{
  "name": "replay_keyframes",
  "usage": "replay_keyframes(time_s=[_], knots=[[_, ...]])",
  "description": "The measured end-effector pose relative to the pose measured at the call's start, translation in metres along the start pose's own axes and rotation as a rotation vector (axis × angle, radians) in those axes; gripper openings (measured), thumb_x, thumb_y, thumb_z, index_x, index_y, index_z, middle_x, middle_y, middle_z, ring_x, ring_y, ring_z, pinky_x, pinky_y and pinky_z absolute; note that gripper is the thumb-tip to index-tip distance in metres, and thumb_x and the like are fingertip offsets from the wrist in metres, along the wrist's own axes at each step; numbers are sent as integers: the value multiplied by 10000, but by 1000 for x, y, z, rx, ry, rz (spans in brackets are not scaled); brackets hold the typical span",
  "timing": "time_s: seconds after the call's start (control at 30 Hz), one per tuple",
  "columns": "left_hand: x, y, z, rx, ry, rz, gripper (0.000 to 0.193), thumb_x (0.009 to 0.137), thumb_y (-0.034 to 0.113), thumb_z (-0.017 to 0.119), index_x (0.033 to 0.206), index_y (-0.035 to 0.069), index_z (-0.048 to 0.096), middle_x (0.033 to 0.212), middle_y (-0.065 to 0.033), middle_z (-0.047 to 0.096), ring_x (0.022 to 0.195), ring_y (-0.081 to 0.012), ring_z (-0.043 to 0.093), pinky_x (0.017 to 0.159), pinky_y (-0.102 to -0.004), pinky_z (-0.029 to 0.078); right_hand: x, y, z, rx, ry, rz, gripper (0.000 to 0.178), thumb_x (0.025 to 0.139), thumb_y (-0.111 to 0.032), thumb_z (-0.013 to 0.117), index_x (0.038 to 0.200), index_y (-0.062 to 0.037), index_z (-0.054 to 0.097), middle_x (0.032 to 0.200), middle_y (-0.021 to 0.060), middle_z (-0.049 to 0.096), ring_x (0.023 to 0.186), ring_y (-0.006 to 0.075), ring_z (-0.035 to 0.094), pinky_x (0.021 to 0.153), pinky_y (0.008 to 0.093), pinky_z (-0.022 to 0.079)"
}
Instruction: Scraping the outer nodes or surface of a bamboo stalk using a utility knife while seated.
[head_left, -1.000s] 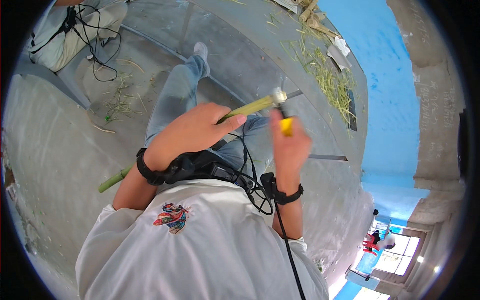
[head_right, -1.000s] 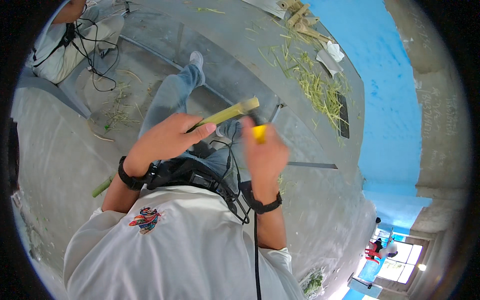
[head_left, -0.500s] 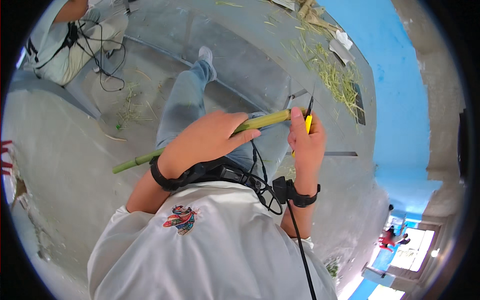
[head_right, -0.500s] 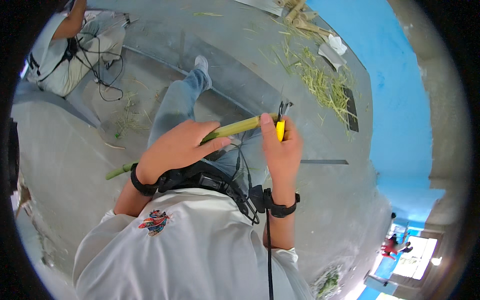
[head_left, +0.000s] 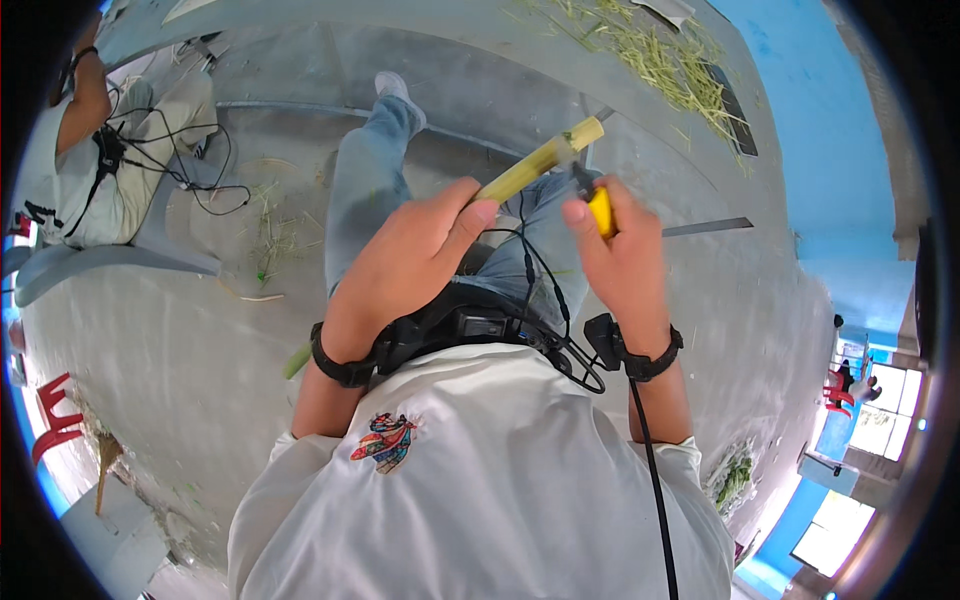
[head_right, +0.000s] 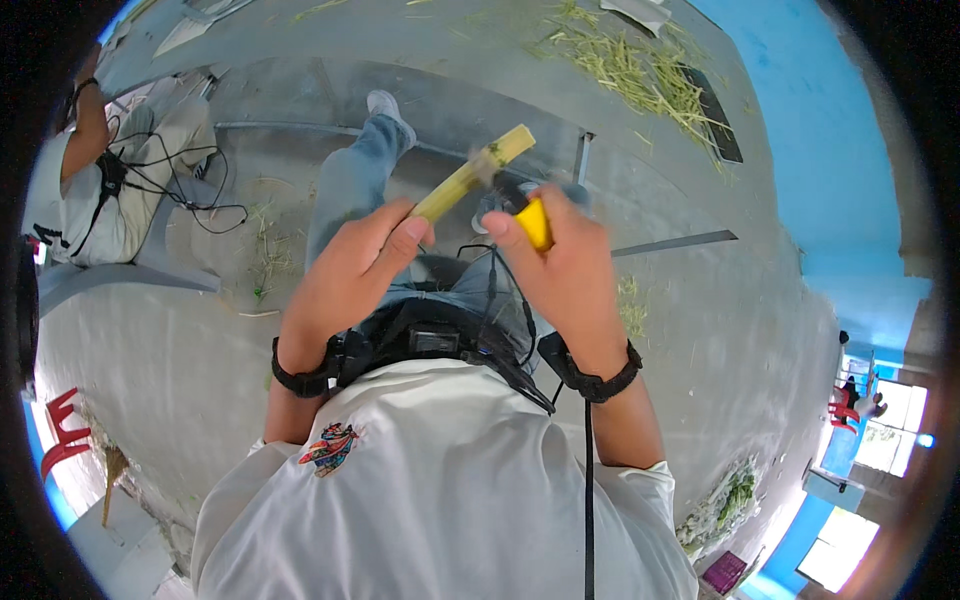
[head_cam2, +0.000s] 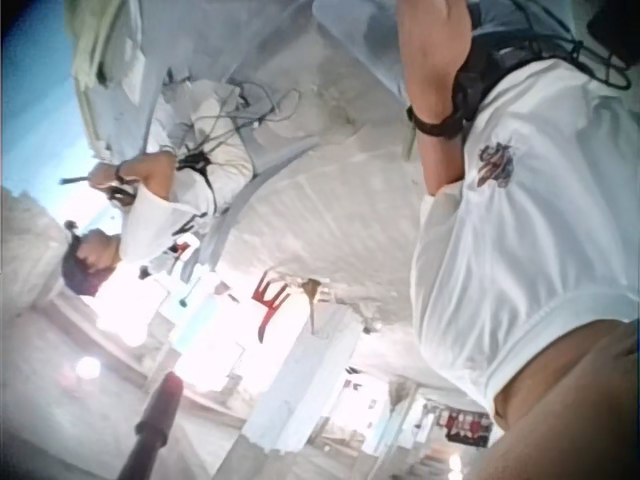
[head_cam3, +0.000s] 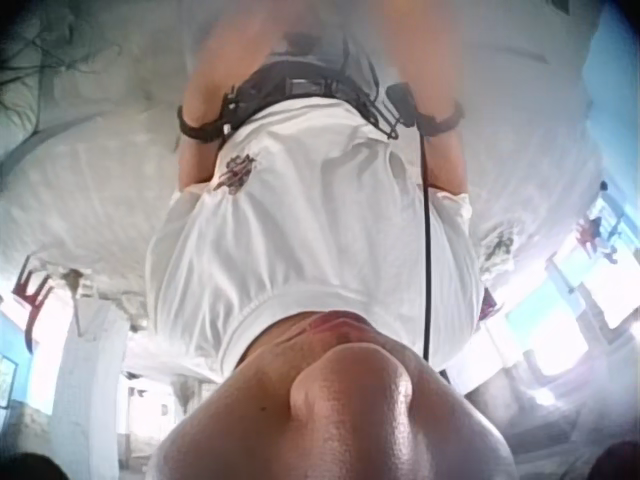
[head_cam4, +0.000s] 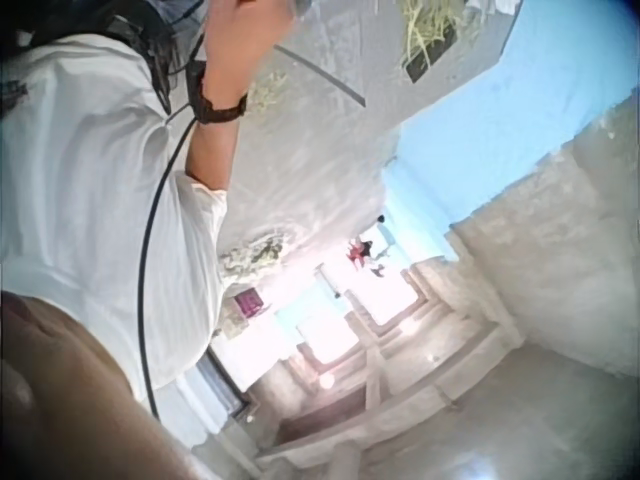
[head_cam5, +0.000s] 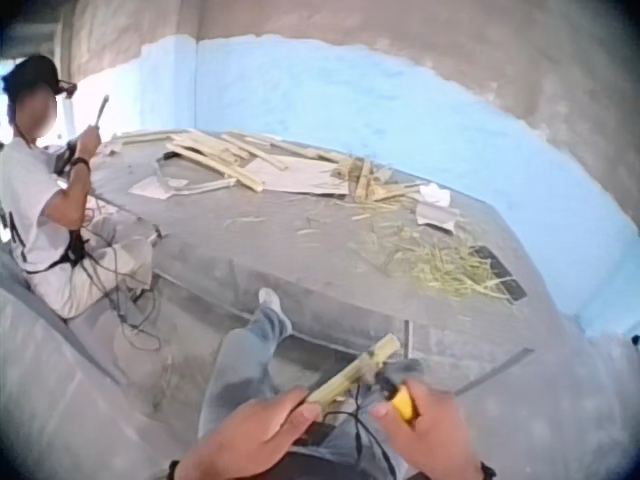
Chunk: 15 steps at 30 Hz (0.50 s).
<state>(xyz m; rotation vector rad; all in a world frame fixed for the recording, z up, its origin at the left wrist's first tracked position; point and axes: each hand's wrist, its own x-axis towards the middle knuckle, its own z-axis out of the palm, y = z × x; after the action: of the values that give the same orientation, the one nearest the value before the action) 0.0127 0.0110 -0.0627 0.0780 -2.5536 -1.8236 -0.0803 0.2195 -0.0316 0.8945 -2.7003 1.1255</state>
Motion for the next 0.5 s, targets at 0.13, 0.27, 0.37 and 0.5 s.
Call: replay_keyframes(time_s=[0.13, 0.27, 0.37, 0.5], knots=[[-2, -2, 6, 54, 125, 44, 301, 1044, 291, 519, 1022, -8, 539, 794, -185, 595, 699, -360, 536, 656, -382, 439, -3, -6, 12, -139, -155, -58, 460, 915, -462, 698, 817, -33, 566, 622, 168, 535, 559, 366, 545, 511, 402, 428], [-5, 0, 8, 79, 166, 26, 232, 1004, 214, 568, 1009, -12, 512, 799, -225, 602, 739, -448, 545, 645, -421, 445, 2, -13, 21, -194, -197, -101, 501, 912, -471, 695, 738, -39, 510, 583, 160, 529, 549, 393, 549, 491, 436, 421], [-4, -4, 10, 123, 235, 80, 193, 970, 169, 592, 993, -6, 514, 774, -213, 614, 738, -459, 573, 621, -441, 447, 3, -15, 24, -227, -189, -119, 510, 912, -473, 696, 715, -41, 511, 559, 163, 520, 530, 397, 545, 476, 442, 416], [-2, -9, 14, 197, 359, 123, 194, 942, 175, 632, 963, 1, 549, 777, -214, 621, 726, -442, 581, 608, -443, 449, 3, -20, 26, -275, -182, -71, 518, 910, -476, 699, 697, -42, 511, 544, 175, 520, 529, 410, 553, 469, 452, 418]])
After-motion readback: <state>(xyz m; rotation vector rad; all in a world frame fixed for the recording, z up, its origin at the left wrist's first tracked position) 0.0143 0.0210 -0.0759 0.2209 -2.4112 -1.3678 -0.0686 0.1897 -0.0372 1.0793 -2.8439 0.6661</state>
